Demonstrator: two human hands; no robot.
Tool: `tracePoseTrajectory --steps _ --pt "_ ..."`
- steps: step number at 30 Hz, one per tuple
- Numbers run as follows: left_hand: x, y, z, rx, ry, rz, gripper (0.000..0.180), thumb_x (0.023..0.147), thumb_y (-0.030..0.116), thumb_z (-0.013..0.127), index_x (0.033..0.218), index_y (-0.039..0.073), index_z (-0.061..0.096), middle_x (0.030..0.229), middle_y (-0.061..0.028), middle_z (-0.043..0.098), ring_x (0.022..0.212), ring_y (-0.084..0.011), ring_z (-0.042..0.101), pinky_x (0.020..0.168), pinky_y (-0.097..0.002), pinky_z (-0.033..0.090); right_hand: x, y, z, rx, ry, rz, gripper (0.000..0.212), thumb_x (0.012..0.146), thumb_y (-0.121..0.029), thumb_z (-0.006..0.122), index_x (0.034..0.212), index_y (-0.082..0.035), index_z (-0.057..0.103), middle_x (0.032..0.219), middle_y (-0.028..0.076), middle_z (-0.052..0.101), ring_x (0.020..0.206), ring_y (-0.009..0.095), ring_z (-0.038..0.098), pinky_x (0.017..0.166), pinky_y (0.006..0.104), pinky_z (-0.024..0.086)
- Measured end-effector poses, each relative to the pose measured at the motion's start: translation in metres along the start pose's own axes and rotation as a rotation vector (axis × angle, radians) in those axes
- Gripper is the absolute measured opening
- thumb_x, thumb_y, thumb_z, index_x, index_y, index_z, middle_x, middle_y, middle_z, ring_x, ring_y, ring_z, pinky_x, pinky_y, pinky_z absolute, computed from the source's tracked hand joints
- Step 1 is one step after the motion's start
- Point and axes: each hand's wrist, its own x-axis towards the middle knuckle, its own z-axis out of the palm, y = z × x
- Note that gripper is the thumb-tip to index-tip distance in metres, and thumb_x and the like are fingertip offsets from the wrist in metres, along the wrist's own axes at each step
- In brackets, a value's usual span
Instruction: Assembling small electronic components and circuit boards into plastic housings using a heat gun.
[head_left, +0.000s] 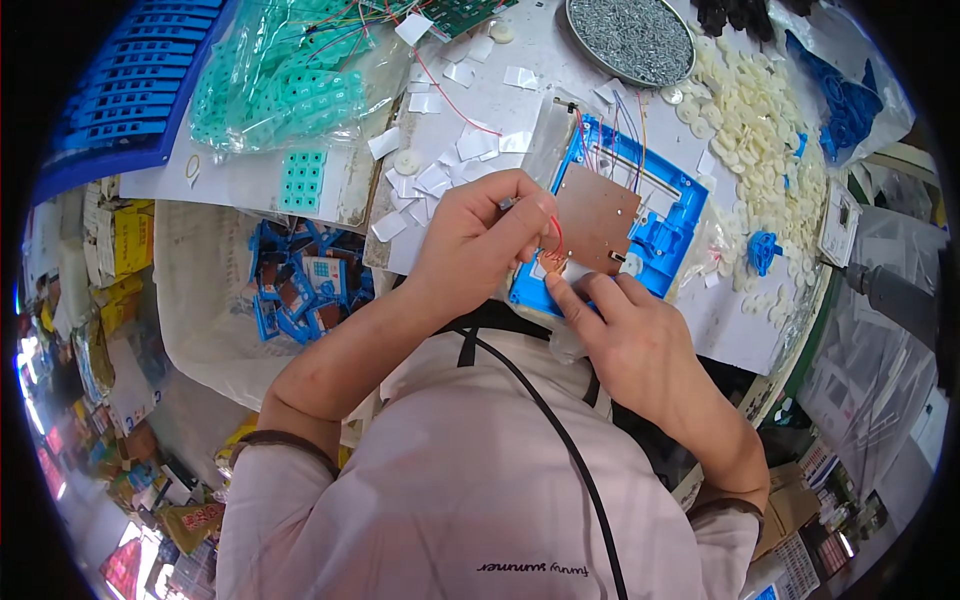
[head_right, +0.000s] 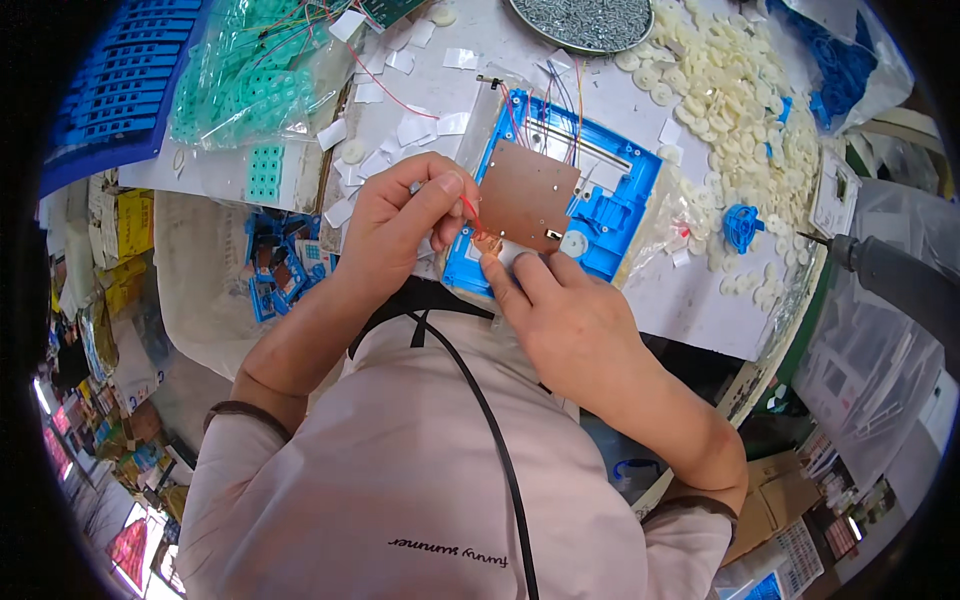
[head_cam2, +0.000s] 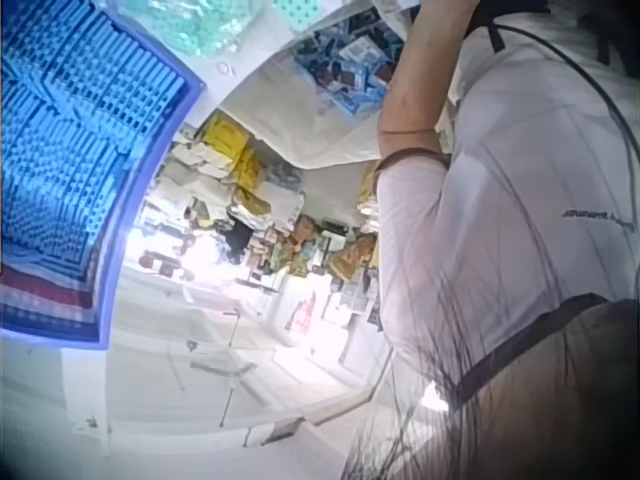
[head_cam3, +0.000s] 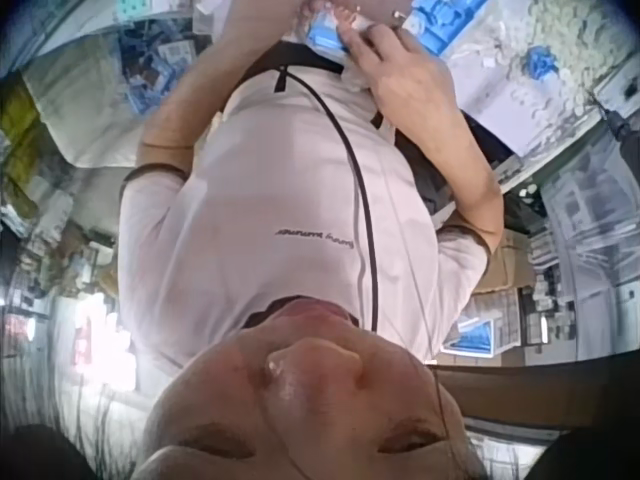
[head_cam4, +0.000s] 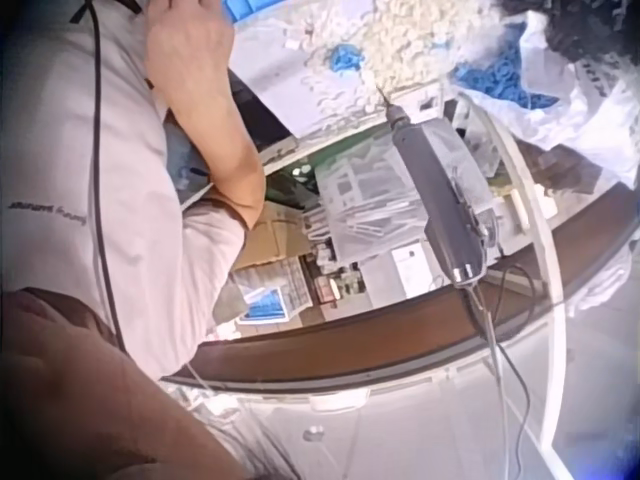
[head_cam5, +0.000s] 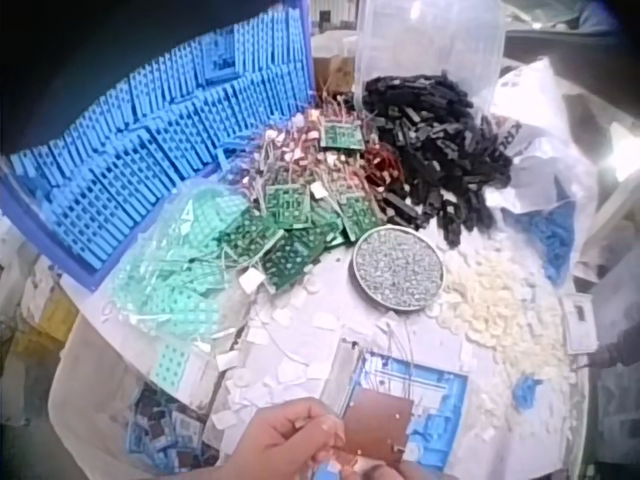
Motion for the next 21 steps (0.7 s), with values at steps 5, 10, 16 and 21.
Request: tracePoseTrajectory --steps 5,10,16,21 --pt "-0.001 -0.002 0.000 0.006 -0.015 0.154 0.020 0.103 0.014 0.054 0.091 0.002 0.064 0.082 -0.0009 0.062 0.066 -0.0044 0.053 0.060 -0.0207 0.043 -0.003 0.006 0.006 0.048 0.074 -0.001 0.061 0.076 -0.010 0.063 0.136 0.000 0.059 0.095 0.008 0.055 0.087 0.024 0.059 0.064 0.0315 0.052" --pt "-0.002 0.018 0.002 0.039 -0.140 0.119 0.015 0.099 0.007 0.057 0.088 -0.001 0.064 0.083 -0.0032 0.065 0.065 -0.0056 0.057 0.057 -0.0212 0.046 0.000 -0.005 0.010 -0.064 0.099 0.065 0.062 0.075 -0.009 0.064 0.136 -0.001 0.059 0.088 0.008 0.055 0.081 0.023 0.059 0.062 0.0324 0.052" --pt "0.013 0.041 0.004 0.383 -0.448 -0.047 0.011 0.094 0.009 0.065 0.091 -0.002 0.067 0.078 -0.0015 0.065 0.068 -0.0043 0.058 0.059 -0.0206 0.045 -0.009 0.018 -0.005 0.337 0.265 0.123 0.056 0.076 -0.003 0.069 0.132 -0.005 0.063 0.094 0.009 0.060 0.075 0.022 0.062 0.061 0.0326 0.052" --pt "0.025 0.054 0.014 0.527 -0.632 -0.090 0.013 0.091 0.009 0.067 0.097 -0.003 0.069 0.081 -0.0012 0.065 0.069 -0.0033 0.057 0.062 -0.0216 0.046 -0.001 0.020 -0.015 0.531 0.531 0.177 0.037 0.079 -0.001 0.075 0.116 -0.007 0.069 0.099 0.010 0.070 0.080 0.027 0.068 0.066 0.0348 0.056"
